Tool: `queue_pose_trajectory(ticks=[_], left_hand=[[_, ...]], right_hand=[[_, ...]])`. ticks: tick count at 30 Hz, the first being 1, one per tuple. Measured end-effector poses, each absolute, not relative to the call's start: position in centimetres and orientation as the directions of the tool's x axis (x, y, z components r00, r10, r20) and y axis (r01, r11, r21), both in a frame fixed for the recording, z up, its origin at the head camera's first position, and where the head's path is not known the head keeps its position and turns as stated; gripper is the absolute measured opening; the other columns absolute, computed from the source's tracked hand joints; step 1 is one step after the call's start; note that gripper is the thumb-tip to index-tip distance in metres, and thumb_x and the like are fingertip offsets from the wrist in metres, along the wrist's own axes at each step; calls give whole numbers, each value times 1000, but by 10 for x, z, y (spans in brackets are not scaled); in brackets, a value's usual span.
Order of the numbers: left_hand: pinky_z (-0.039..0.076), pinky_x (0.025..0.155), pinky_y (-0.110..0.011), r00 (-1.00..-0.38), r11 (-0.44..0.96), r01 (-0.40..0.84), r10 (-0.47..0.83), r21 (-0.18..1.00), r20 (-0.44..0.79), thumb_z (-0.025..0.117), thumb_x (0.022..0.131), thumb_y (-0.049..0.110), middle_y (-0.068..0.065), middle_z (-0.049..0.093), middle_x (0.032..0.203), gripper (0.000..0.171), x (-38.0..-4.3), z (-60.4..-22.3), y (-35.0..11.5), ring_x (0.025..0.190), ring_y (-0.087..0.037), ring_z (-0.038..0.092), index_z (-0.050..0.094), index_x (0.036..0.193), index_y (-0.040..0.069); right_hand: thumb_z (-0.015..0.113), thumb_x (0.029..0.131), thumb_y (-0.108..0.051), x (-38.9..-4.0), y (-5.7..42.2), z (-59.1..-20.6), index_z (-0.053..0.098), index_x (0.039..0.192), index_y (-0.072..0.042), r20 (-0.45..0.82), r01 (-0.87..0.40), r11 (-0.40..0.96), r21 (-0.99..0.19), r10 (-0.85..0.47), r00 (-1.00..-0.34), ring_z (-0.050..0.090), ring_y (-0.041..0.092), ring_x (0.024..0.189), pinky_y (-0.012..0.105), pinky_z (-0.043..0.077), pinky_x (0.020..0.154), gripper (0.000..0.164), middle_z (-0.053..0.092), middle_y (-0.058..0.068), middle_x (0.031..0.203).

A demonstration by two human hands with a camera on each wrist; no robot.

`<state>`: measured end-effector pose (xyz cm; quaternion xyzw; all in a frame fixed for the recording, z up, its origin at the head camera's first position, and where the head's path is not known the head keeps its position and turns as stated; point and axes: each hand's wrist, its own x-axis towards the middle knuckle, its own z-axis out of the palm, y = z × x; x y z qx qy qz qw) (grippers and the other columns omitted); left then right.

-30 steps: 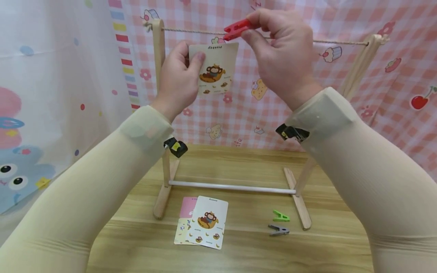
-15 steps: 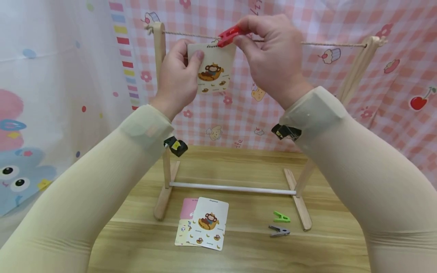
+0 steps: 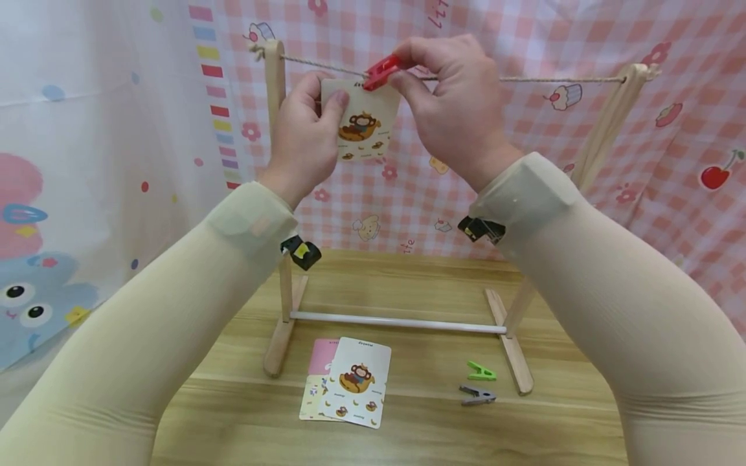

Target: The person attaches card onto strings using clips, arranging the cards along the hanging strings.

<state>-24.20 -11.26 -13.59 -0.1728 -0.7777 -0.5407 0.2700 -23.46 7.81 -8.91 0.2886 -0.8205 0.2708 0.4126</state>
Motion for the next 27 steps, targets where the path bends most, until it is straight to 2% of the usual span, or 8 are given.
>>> queue_pose_trajectory(ticks=[4, 14, 20, 27], left_hand=[[56, 106, -30, -798, 375, 552, -21, 745, 602, 47, 113, 29, -4, 69, 130, 24, -242, -137, -113, 120, -13, 69, 55, 128, 11], [56, 106, -30, -798, 373, 554, -15, 744, 602, 44, 114, 27, -6, 68, 129, 25, -242, -140, -112, 120, -14, 68, 54, 129, 9], [55, 108, -29, -803, 376, 548, -15, 748, 596, 44, 114, 26, -6, 67, 131, 26, -241, -141, -112, 122, -14, 67, 53, 132, 10], [55, 108, -30, -795, 371, 560, -11, 741, 606, 43, 114, 26, -7, 66, 130, 27, -243, -143, -114, 122, -15, 67, 53, 133, 10]], right_hand=[[71, 102, -30, -236, 77, -91, 82, 107, -21, 834, -703, 683, -199, -259, -488, 59, 11, 112, 23, 39, 100, 15, 80, -11, 115], [69, 103, -32, -237, 75, -94, 82, 107, -22, 823, -701, 686, -194, -275, -496, 55, 14, 114, 26, 41, 96, 17, 79, -12, 117], [70, 103, -31, -237, 72, -94, 82, 107, -25, 809, -700, 681, -215, -278, -518, 53, 12, 110, 25, 38, 97, 15, 79, -13, 116], [70, 103, -30, -238, 70, -95, 82, 108, -23, 810, -698, 686, -207, -280, -515, 55, 15, 111, 26, 39, 95, 15, 79, -11, 117]])
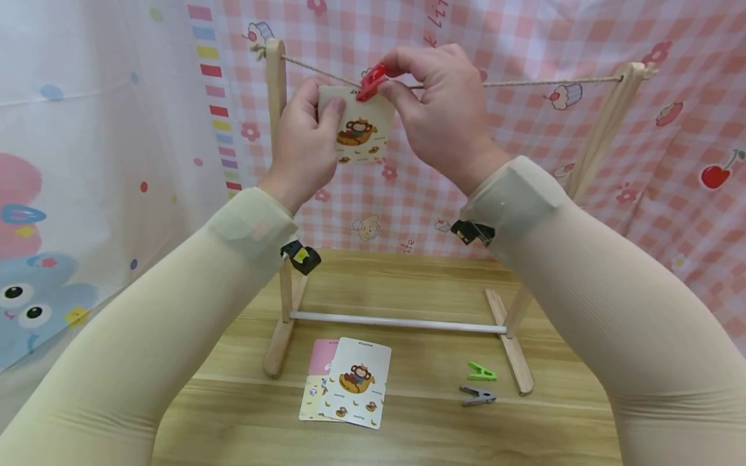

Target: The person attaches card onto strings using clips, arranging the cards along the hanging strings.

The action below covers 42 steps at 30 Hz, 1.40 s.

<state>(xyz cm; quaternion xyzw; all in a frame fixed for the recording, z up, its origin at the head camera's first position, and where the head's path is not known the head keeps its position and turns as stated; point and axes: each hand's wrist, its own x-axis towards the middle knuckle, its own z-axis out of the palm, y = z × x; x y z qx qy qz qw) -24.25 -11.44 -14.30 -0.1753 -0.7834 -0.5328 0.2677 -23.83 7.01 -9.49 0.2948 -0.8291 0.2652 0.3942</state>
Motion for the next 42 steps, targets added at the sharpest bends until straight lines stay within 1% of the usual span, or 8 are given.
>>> queue_pose_trajectory(ticks=[6, 16, 23, 42], left_hand=[[55, 107, -29, -796, 362, 560, -12, 745, 605, 43, 114, 26, -8, 65, 128, 27, -244, -145, -115, 121, -15, 67, 52, 131, 7], [55, 106, -28, -799, 368, 553, -22, 748, 601, 44, 114, 27, -8, 66, 127, 26, -247, -147, -115, 119, -14, 67, 53, 129, 8], [56, 106, -28, -798, 370, 556, -16, 744, 603, 44, 114, 28, -8, 66, 126, 26, -246, -149, -115, 119, -15, 68, 52, 129, 8], [56, 106, -29, -798, 367, 559, -6, 744, 603, 43, 114, 28, -9, 65, 125, 25, -246, -151, -115, 119, -15, 67, 51, 126, 8]], right_hand=[[69, 103, -30, -239, 69, -96, 82, 109, -23, 804, -696, 687, -211, -283, -523, 56, 15, 113, 26, 41, 95, 15, 79, -10, 119], [68, 104, -31, -239, 69, -97, 81, 112, -23, 793, -691, 694, -202, -299, -531, 56, 15, 116, 28, 41, 96, 17, 78, -11, 123], [67, 104, -31, -240, 69, -97, 80, 114, -22, 792, -699, 691, -185, -316, -522, 59, 16, 117, 27, 40, 101, 19, 77, -10, 124], [64, 106, -32, -239, 68, -99, 77, 121, -20, 786, -702, 692, -170, -334, -520, 60, 16, 121, 25, 39, 108, 24, 78, -7, 124]])
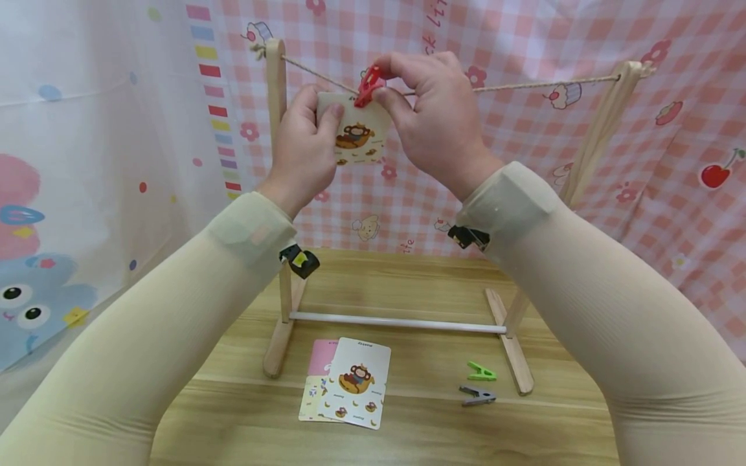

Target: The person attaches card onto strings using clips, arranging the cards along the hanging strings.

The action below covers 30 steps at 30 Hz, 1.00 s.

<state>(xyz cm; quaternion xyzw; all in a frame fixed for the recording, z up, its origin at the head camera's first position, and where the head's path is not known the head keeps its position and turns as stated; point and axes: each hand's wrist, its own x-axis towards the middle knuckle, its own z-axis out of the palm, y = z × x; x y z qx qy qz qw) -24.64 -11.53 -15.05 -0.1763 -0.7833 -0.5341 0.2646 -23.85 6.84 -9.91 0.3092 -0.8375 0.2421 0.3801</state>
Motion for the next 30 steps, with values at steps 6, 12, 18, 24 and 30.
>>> queue_pose_trajectory(ticks=[6, 12, 18, 24, 30], left_hand=[[56, 106, -29, -795, 375, 560, -6, 739, 606, 43, 114, 28, -8, 65, 125, 25, -246, -151, -115, 119, -15, 68, 51, 126, 7], [56, 107, -29, -792, 381, 562, -7, 734, 610, 43, 114, 28, -8, 65, 124, 25, -246, -151, -115, 119, -14, 68, 51, 124, 7], [56, 107, -29, -790, 379, 566, -6, 732, 613, 43, 114, 28, -8, 65, 125, 25, -245, -151, -116, 120, -15, 68, 51, 125, 6], [56, 106, -30, -794, 378, 560, -9, 737, 608, 43, 114, 28, -8, 65, 125, 25, -246, -152, -115, 120, -15, 68, 51, 125, 7], [57, 105, -30, -788, 371, 570, -7, 733, 616, 43, 114, 27, -9, 65, 123, 23, -245, -151, -116, 118, -15, 69, 51, 121, 7]], right_hand=[[64, 106, -32, -239, 68, -99, 77, 124, -18, 784, -715, 672, -191, -334, -523, 59, 17, 122, 26, 38, 109, 26, 78, -4, 126], [64, 106, -32, -239, 68, -100, 76, 126, -18, 784, -709, 681, -185, -332, -524, 60, 16, 123, 25, 38, 109, 27, 77, -5, 127], [64, 106, -32, -240, 68, -101, 75, 129, -17, 784, -719, 668, -191, -337, -521, 60, 18, 124, 27, 38, 111, 29, 76, -3, 129], [63, 106, -32, -240, 68, -101, 73, 133, -17, 782, -713, 673, -196, -332, -528, 58, 19, 125, 28, 38, 110, 32, 75, -4, 132], [63, 107, -32, -240, 68, -101, 71, 137, -17, 778, -705, 680, -203, -325, -538, 56, 20, 127, 27, 38, 109, 35, 71, -4, 138]])
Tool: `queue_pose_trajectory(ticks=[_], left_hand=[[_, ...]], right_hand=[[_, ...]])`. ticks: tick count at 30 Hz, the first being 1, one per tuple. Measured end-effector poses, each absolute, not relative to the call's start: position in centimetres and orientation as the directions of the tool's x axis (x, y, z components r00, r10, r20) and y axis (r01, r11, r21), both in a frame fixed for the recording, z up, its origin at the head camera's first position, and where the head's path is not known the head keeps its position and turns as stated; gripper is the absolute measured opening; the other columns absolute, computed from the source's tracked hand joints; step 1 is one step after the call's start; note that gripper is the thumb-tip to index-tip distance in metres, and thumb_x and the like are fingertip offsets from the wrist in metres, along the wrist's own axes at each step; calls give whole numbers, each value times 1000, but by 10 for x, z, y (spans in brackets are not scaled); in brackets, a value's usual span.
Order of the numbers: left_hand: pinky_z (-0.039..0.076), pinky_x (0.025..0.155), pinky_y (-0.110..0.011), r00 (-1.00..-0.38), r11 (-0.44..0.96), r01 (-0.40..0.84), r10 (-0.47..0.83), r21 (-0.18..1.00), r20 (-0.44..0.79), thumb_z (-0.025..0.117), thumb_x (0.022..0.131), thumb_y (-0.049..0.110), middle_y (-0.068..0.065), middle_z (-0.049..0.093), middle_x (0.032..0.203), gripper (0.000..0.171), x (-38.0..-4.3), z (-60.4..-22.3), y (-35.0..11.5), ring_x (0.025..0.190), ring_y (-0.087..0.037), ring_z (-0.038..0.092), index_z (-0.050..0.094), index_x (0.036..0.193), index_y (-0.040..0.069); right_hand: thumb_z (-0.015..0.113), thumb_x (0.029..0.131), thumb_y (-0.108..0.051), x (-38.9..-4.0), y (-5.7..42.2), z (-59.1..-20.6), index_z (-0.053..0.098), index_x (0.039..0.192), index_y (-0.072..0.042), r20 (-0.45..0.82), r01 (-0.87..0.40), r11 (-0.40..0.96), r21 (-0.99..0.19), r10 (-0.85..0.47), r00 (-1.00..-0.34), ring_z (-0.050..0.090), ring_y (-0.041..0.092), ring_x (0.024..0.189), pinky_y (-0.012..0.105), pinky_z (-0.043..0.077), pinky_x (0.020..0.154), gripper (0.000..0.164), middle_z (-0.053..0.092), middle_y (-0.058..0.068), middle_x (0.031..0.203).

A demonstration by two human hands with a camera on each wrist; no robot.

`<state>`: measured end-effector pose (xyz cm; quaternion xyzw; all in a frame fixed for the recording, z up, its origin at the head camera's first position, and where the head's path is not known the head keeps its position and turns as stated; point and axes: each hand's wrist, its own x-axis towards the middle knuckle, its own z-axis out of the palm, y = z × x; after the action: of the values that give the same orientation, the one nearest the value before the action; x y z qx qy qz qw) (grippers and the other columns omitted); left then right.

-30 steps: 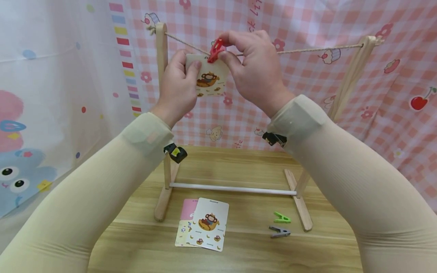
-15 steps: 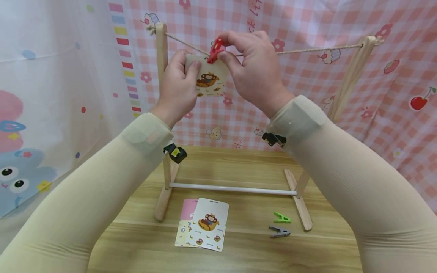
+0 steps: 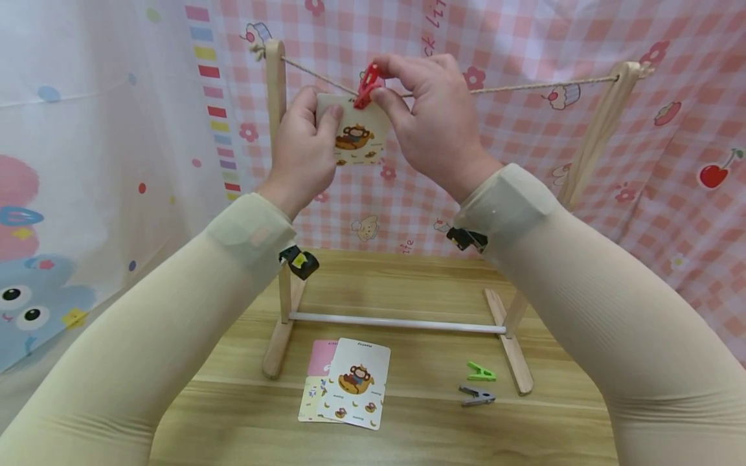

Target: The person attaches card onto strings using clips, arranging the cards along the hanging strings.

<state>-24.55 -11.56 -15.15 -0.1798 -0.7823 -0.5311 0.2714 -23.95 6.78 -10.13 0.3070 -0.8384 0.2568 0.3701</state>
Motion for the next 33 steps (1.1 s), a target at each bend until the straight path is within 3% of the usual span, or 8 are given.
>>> queue_pose_trajectory(ticks=[17, 33], left_hand=[[56, 103, -29, -789, 376, 567, -5, 732, 614, 43, 114, 28, -7, 63, 119, 24, -244, -149, -115, 115, -15, 67, 51, 124, 7], [56, 103, -29, -786, 361, 575, -4, 734, 618, 44, 114, 28, -5, 61, 116, 24, -245, -149, -115, 114, -15, 67, 51, 124, 8]], right_hand=[[61, 107, -34, -238, 67, -100, 65, 143, -20, 763, -671, 710, -214, -308, -569, 52, 18, 130, 28, 35, 112, 39, 67, -7, 144], [60, 108, -34, -239, 67, -103, 60, 148, -18, 769, -678, 705, -208, -310, -559, 50, 17, 134, 28, 34, 115, 43, 63, -7, 149]])
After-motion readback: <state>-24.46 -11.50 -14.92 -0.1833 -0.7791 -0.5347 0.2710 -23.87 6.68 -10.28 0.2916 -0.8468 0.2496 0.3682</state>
